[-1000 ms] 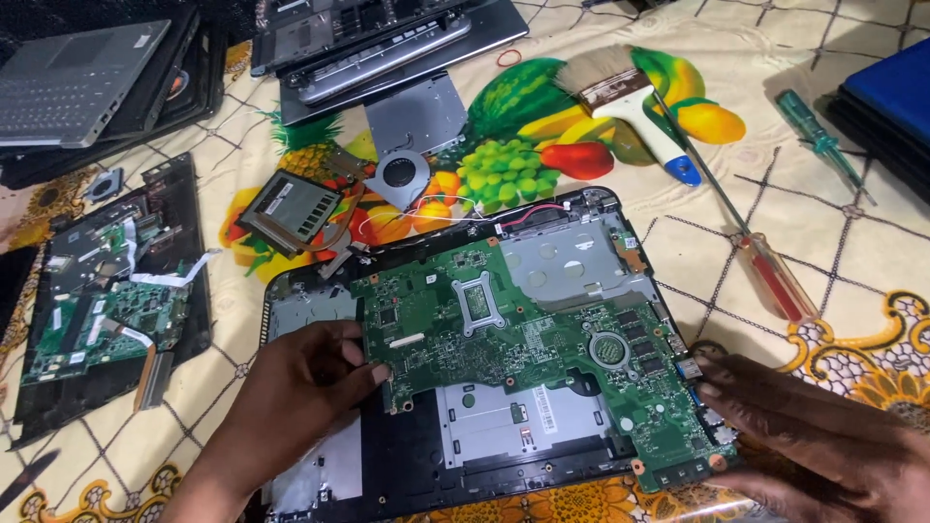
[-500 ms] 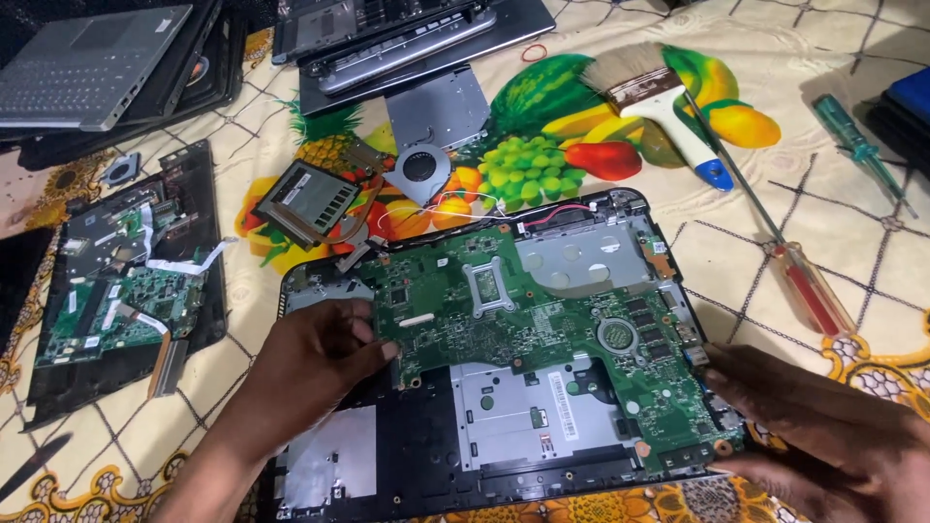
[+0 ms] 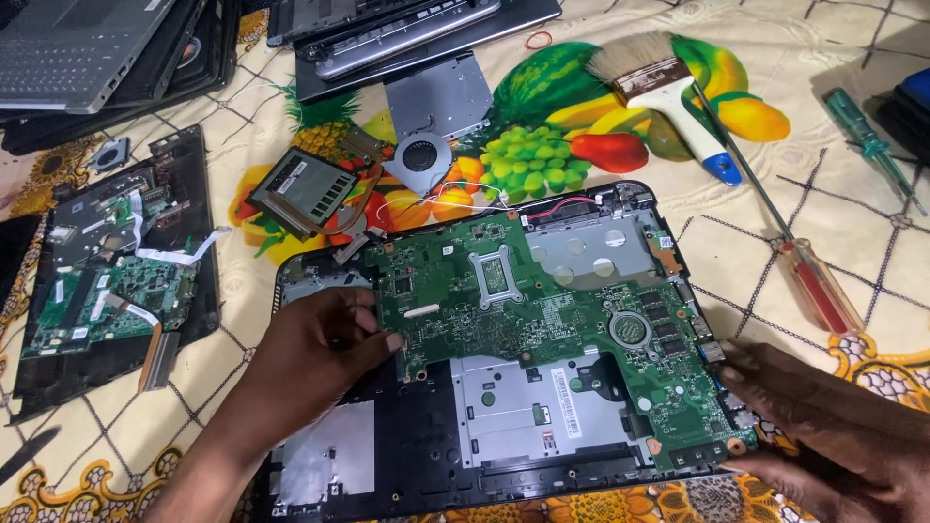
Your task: The person handles a green laptop motherboard, lifting and rotating it over an open laptop chassis. They align the board with the internal components and attempt to place it into the chassis, adjusting its position multiple times.
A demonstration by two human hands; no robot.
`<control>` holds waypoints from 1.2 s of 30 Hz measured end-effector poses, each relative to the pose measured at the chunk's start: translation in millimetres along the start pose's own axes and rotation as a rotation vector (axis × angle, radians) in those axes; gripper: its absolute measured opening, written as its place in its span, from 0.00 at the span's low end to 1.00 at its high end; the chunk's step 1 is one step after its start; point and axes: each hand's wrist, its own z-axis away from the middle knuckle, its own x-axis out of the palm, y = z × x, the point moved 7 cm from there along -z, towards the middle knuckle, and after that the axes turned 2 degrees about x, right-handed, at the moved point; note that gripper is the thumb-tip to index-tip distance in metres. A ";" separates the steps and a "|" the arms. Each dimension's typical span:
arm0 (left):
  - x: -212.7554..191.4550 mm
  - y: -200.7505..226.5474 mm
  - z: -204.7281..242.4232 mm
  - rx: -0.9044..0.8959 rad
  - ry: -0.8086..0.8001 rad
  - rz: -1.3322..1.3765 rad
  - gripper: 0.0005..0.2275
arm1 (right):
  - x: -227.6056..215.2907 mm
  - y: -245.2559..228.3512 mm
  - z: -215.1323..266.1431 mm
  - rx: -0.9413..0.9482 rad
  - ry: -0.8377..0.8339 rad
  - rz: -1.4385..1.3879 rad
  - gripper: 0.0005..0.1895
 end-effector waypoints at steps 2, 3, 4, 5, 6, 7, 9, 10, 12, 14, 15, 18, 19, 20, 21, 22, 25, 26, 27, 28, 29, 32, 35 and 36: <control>1.2 -3.6 -4.7 -0.006 0.004 -0.028 0.21 | -1.0 -2.3 0.8 0.015 -0.007 0.022 0.50; 1.7 -5.7 -7.1 -0.014 0.010 -0.053 0.23 | -1.4 -2.8 1.1 0.028 -0.016 0.044 0.49; 2.0 -4.1 -6.5 -0.012 0.010 -0.054 0.23 | -0.9 -2.6 2.1 0.029 -0.015 0.045 0.49; 2.6 -2.8 -6.1 -0.015 0.007 -0.056 0.23 | -0.9 -2.9 3.2 0.022 -0.006 0.026 0.48; 3.2 -1.6 -5.8 -0.018 0.004 -0.058 0.22 | -0.8 -3.1 4.3 0.016 0.003 0.008 0.46; 3.5 -1.1 -5.4 -0.019 0.003 -0.059 0.22 | -1.2 -4.9 2.5 0.017 0.003 0.007 0.46; 3.6 0.7 -5.1 -0.014 0.003 -0.026 0.21 | -5.4 -15.0 -0.7 -0.072 0.062 0.036 0.41; 3.6 2.1 -5.9 -0.013 0.002 -0.028 0.21 | -5.3 -18.4 -1.2 -0.070 0.064 0.035 0.41; 3.6 2.7 -5.9 -0.014 -0.004 -0.040 0.20 | -8.0 -19.3 -2.9 0.025 0.096 -0.012 0.41; 2.6 1.0 -7.6 0.008 -0.004 -0.055 0.21 | -7.3 -18.5 -2.9 -0.002 0.107 0.007 0.42; 2.5 -0.3 -7.9 0.026 -0.006 -0.066 0.22 | -7.3 -19.2 -2.8 -0.029 0.112 0.027 0.44; 3.1 -1.5 -7.5 0.081 -0.011 -0.079 0.21 | 4.1 0.9 5.7 0.006 0.039 0.000 0.46; 3.7 -1.5 -6.0 0.078 -0.009 -0.078 0.21 | 3.1 -1.3 3.8 0.004 0.036 -0.001 0.46; 4.1 -1.7 -4.3 0.069 -0.001 -0.080 0.20 | 2.3 -2.1 2.0 0.021 0.028 0.009 0.47; 4.9 -0.9 -3.2 0.064 0.005 -0.084 0.20 | 1.1 -2.9 1.0 0.040 0.024 0.020 0.48; 4.8 -0.8 -1.3 0.064 0.004 -0.084 0.20 | 1.5 -2.0 1.0 0.041 0.024 0.020 0.48; 5.4 3.1 2.6 0.125 -0.016 -0.144 0.15 | 0.3 -9.4 -1.1 0.000 0.048 0.006 0.44; 4.3 2.5 3.9 0.143 -0.004 -0.157 0.08 | -2.6 -14.8 -2.7 0.005 0.094 -0.016 0.42; 5.0 3.0 4.1 0.163 0.003 -0.169 0.12 | -6.7 -19.7 -3.0 0.016 0.141 -0.033 0.40; 7.2 5.6 4.5 0.166 -0.006 -0.169 0.12 | -8.0 -23.0 -3.0 0.024 0.141 -0.028 0.40; 7.8 6.1 5.7 0.148 -0.007 -0.178 0.10 | -8.3 -21.9 -4.0 0.091 0.139 -0.042 0.41; 7.8 5.5 6.6 0.173 -0.003 -0.196 0.09 | -9.0 -21.2 -4.8 0.154 0.124 -0.046 0.41; 8.0 4.6 6.9 0.227 0.006 -0.211 0.11 | -5.3 -15.7 -3.4 0.157 0.104 -0.056 0.43; 8.1 4.7 6.7 0.242 0.006 -0.223 0.11 | -3.7 -12.4 -2.7 0.168 0.100 -0.076 0.44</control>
